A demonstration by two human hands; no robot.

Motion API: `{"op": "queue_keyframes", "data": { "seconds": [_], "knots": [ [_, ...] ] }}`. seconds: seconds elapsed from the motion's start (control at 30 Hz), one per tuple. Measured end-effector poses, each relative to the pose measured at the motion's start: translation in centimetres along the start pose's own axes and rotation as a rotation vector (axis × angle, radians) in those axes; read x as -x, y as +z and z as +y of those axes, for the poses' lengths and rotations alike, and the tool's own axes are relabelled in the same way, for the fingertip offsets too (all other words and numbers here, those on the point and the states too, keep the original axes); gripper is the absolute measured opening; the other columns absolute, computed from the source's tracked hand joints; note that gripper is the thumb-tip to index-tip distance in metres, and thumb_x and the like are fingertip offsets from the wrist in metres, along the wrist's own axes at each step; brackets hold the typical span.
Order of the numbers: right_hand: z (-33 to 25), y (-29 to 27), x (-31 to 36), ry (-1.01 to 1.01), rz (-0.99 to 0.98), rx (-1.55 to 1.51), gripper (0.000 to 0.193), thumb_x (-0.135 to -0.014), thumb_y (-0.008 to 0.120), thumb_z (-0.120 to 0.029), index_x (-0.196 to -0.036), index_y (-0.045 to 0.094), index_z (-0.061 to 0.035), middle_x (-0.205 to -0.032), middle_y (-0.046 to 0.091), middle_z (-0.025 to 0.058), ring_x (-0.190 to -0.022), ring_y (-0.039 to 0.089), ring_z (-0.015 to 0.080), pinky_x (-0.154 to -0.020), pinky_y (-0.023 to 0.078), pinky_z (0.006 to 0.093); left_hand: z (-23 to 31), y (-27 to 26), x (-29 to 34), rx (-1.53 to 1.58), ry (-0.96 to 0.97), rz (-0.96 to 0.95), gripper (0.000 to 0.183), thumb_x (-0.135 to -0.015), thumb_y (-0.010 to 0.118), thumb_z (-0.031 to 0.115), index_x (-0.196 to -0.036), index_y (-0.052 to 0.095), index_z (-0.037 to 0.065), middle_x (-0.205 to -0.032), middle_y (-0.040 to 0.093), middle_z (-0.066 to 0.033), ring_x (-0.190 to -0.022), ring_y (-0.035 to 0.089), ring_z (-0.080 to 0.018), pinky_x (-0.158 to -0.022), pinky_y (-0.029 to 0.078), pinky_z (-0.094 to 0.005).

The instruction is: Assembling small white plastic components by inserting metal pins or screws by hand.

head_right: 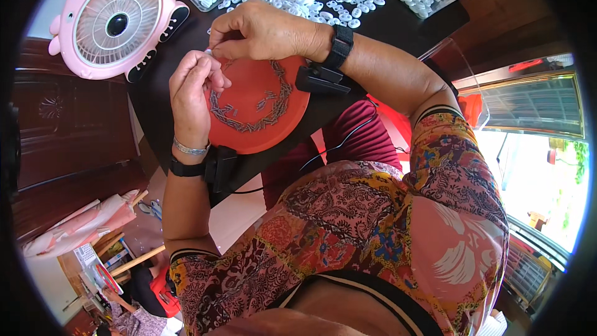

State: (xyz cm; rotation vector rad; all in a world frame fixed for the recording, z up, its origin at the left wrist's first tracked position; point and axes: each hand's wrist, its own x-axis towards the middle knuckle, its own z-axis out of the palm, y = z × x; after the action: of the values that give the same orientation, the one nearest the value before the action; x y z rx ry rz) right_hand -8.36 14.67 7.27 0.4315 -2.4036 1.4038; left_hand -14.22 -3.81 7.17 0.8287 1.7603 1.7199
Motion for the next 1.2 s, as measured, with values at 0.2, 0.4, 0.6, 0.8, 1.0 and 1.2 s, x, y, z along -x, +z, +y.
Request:
{"op": "queue_keyframes", "data": {
  "seconds": [0.2, 0.4, 0.6, 0.8, 1.0, 1.2],
  "knots": [
    [-0.4, -0.4, 0.2, 0.035, -0.054, 0.001, 0.011, -0.085, 0.062, -0.010, -0.084, 0.063, 0.0005, -0.073, 0.064, 0.0076, -0.066, 0.060, 0.0137, -0.063, 0.049, 0.0277, 0.9, 0.2, -0.2, -0.145, -0.088, 0.024, 0.022, -0.094, 0.046, 0.018, -0.084, 0.056, 0.001, -0.067, 0.050, -0.0010, -0.061, 0.050, -0.0088, -0.058, 0.040, -0.0216],
    [-0.6, -0.8, 0.2, 0.035, -0.095, 0.111, 0.015, -0.083, 0.067, -0.015, -0.083, 0.063, -0.0010, -0.070, 0.063, 0.0100, -0.063, 0.061, 0.0189, -0.060, 0.048, 0.0302, 0.7, -0.2, -0.3, -0.109, -0.044, -0.041, 0.017, -0.092, 0.050, 0.012, -0.083, 0.057, 0.000, -0.067, 0.051, -0.0009, -0.060, 0.048, -0.0065, -0.058, 0.042, -0.0217],
    [2.4, -3.2, 0.6, 0.067, 0.073, 0.692, 0.031, -0.080, 0.064, -0.035, -0.092, 0.066, -0.0070, -0.085, 0.066, 0.0110, -0.087, 0.063, 0.0299, -0.075, 0.049, 0.0401, 0.6, -1.6, -0.6, 0.058, -0.027, 0.138, 0.021, -0.093, 0.048, 0.016, -0.083, 0.056, 0.000, -0.063, 0.050, -0.0017, -0.057, 0.048, -0.0101, -0.057, 0.043, -0.0242],
    [3.2, -3.6, 0.2, 0.310, -0.137, 0.606, 0.034, -0.078, 0.065, -0.038, -0.091, 0.069, -0.0073, -0.084, 0.067, 0.0113, -0.083, 0.064, 0.0297, -0.073, 0.049, 0.0398, 0.3, -2.1, -0.6, 0.048, -0.062, 0.139, 0.023, -0.094, 0.045, 0.019, -0.086, 0.055, -0.001, -0.066, 0.048, -0.0039, -0.061, 0.051, -0.0145, -0.061, 0.042, -0.0258],
    [2.7, -3.7, 0.0, 0.260, -0.232, 0.484, 0.028, -0.080, 0.066, -0.030, -0.090, 0.066, -0.0029, -0.078, 0.065, 0.0108, -0.071, 0.063, 0.0237, -0.064, 0.049, 0.0349, 0.2, -1.9, -0.8, 0.071, -0.027, 0.160, 0.023, -0.094, 0.047, 0.018, -0.084, 0.056, -0.001, -0.062, 0.050, -0.0029, -0.057, 0.052, -0.0131, -0.057, 0.042, -0.0244],
    [4.3, -4.9, 0.0, 0.262, -0.075, 0.697, 0.024, -0.076, 0.070, -0.024, -0.089, 0.067, -0.0045, -0.080, 0.066, 0.0110, -0.075, 0.064, 0.0249, -0.065, 0.049, 0.0335, 0.3, -1.6, -0.9, 0.079, -0.054, 0.122, 0.023, -0.095, 0.047, 0.018, -0.084, 0.056, -0.001, -0.063, 0.050, -0.0029, -0.057, 0.051, -0.0123, -0.057, 0.042, -0.0241]
  ]
}}
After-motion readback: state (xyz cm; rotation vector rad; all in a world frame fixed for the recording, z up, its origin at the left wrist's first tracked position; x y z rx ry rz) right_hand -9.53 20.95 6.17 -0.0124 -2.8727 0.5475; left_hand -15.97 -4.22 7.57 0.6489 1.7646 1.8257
